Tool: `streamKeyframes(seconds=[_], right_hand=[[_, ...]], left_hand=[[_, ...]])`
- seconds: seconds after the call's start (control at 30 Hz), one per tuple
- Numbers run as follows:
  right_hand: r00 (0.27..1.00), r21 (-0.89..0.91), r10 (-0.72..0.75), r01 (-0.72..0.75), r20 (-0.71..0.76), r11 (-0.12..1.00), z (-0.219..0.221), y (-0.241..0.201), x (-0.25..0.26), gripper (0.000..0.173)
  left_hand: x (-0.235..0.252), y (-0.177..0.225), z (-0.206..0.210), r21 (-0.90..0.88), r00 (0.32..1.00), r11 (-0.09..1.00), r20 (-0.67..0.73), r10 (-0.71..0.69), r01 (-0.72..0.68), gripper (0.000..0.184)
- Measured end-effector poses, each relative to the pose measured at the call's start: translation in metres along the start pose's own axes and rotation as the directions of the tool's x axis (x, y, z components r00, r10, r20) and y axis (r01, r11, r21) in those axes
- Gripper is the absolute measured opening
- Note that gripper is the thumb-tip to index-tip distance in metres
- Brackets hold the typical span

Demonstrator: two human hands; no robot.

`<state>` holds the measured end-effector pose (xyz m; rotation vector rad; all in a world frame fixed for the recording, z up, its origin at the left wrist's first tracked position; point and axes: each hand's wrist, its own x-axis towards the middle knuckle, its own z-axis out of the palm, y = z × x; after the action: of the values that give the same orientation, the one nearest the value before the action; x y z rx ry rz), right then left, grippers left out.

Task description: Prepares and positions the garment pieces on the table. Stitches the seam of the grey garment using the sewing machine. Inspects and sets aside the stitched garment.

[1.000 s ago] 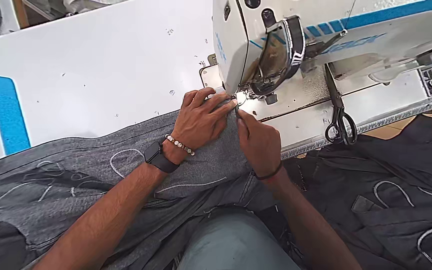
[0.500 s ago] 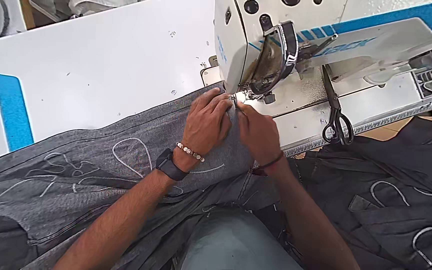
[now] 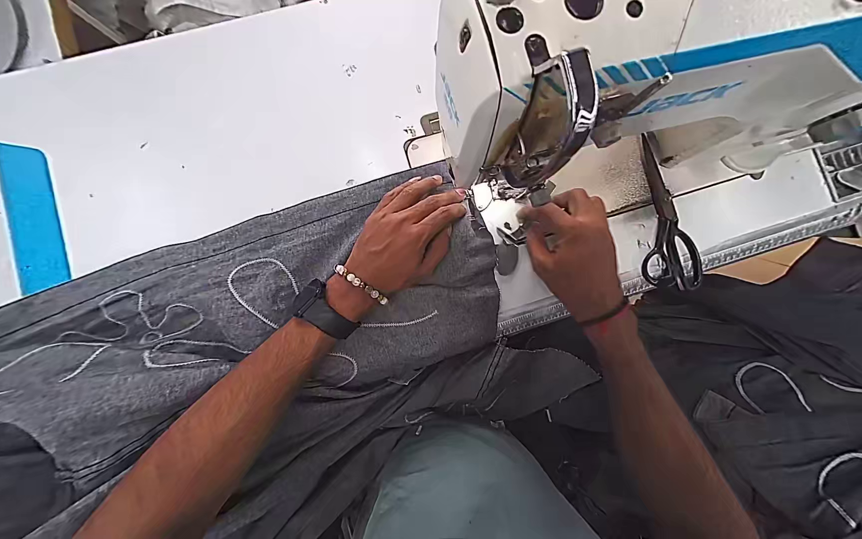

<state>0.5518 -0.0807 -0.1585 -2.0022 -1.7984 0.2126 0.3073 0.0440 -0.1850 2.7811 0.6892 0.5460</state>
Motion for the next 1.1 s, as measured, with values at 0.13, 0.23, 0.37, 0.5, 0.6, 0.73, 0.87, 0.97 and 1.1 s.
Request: streamKeyframes(seconds=[0.13,0.23,0.37,0.5,0.6,0.73,0.87,0.97,1.1], right_hand=[[0.994,-0.019,-0.011,0.009,-0.105,1.000,0.025,-0.022,0.002,0.025],[0.975,-0.005,-0.074,0.075,-0.211,0.997,0.041,-0.034,-0.001,0.023],[0.946,-0.012,-0.219,0.222,-0.237,0.975,0.050,-0.041,-0.018,0.031],[0.955,-0.068,-0.225,0.215,-0.196,0.974,0.053,-0.042,-0.024,0.033],[0.953,-0.133,-0.206,0.180,-0.222,0.975,0.055,-0.045,-0.025,0.028],[0.936,-0.195,-0.164,0.106,-0.310,0.975,0.056,-0.047,-0.025,0.021],[0.955,-0.032,0.066,-0.078,-0.288,0.996,0.048,-0.042,-0.022,0.023],[0.964,0.010,0.228,-0.229,-0.138,0.973,0.038,-0.054,0.000,0.025],[0.975,0.082,0.222,-0.220,-0.010,0.972,0.021,-0.079,0.015,0.022]], left_hand=[[0.001,-0.008,-0.002,0.007,0.998,0.998,0.014,0.056,-0.056,0.039],[0.002,-0.018,-0.004,-0.006,0.994,0.994,0.030,0.105,-0.105,0.040],[0.007,-0.030,-0.008,-0.025,0.981,0.982,0.049,0.190,-0.189,0.041],[0.014,-0.041,-0.013,-0.016,0.964,0.969,0.093,0.249,-0.248,0.040],[0.016,-0.044,-0.014,0.010,0.961,0.966,0.104,0.256,-0.259,0.040],[0.016,-0.028,-0.007,0.020,0.983,0.984,0.063,0.174,-0.175,0.037],[0.003,0.022,-0.002,0.097,0.994,0.994,0.089,-0.058,0.049,0.056],[-0.007,0.037,0.006,0.172,0.983,0.972,0.071,-0.172,0.158,0.070],[-0.010,0.029,0.001,0.106,0.991,0.986,0.022,-0.132,0.129,0.047]])
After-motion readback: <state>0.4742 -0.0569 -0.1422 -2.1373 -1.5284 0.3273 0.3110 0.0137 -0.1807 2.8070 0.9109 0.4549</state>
